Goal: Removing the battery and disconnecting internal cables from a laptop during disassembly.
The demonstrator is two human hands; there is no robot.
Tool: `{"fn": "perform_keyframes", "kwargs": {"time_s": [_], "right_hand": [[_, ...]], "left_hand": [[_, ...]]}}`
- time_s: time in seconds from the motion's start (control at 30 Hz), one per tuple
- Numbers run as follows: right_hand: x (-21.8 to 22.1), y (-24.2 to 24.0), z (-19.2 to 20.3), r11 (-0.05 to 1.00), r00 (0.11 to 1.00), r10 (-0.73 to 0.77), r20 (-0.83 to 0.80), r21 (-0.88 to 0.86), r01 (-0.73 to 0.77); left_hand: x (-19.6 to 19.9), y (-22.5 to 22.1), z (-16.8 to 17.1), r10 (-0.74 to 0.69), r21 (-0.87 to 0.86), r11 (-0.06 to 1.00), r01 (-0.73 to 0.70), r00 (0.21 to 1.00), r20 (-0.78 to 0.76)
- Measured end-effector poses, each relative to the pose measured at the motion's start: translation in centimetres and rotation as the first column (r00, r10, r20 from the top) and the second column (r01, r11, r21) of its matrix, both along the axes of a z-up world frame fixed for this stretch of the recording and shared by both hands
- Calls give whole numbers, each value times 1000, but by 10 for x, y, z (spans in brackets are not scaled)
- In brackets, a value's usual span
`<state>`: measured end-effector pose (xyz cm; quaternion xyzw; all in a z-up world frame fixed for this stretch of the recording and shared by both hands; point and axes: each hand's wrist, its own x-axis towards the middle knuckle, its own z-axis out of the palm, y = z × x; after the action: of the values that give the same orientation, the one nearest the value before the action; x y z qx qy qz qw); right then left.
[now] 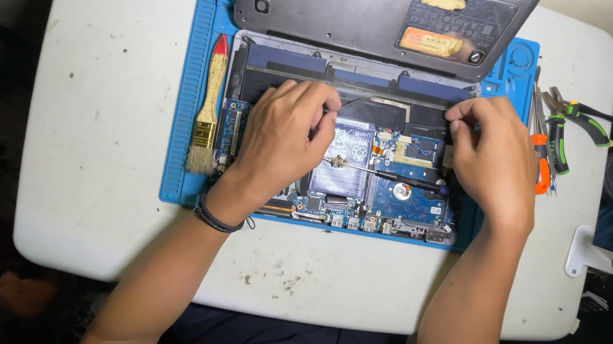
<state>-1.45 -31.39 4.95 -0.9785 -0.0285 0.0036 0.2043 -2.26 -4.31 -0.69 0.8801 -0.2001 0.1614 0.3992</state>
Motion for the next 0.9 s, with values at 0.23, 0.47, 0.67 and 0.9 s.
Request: {"fn": "perform_keyframes", "kwargs": {"time_s": [0.23, 0.47, 0.67, 0.9], "right_hand": [[-1, -7, 1, 997, 999, 19, -48, 70, -16], [-4, -14, 7, 999, 996, -24, -84, 36, 27], [-4, -27, 1, 987, 987, -122, 101, 115, 110], [-3, -20, 3, 994, 993, -54, 104, 103, 43]], "left_hand": [[-1, -2, 0, -5, -16, 1000, 5, 1000, -8], [-4, 5, 23, -11, -31, 999, 9, 997, -75], [3, 20, 23, 20, -47, 999, -26, 991, -134], [8, 24, 20, -20, -127, 992, -8, 976, -215]]}}
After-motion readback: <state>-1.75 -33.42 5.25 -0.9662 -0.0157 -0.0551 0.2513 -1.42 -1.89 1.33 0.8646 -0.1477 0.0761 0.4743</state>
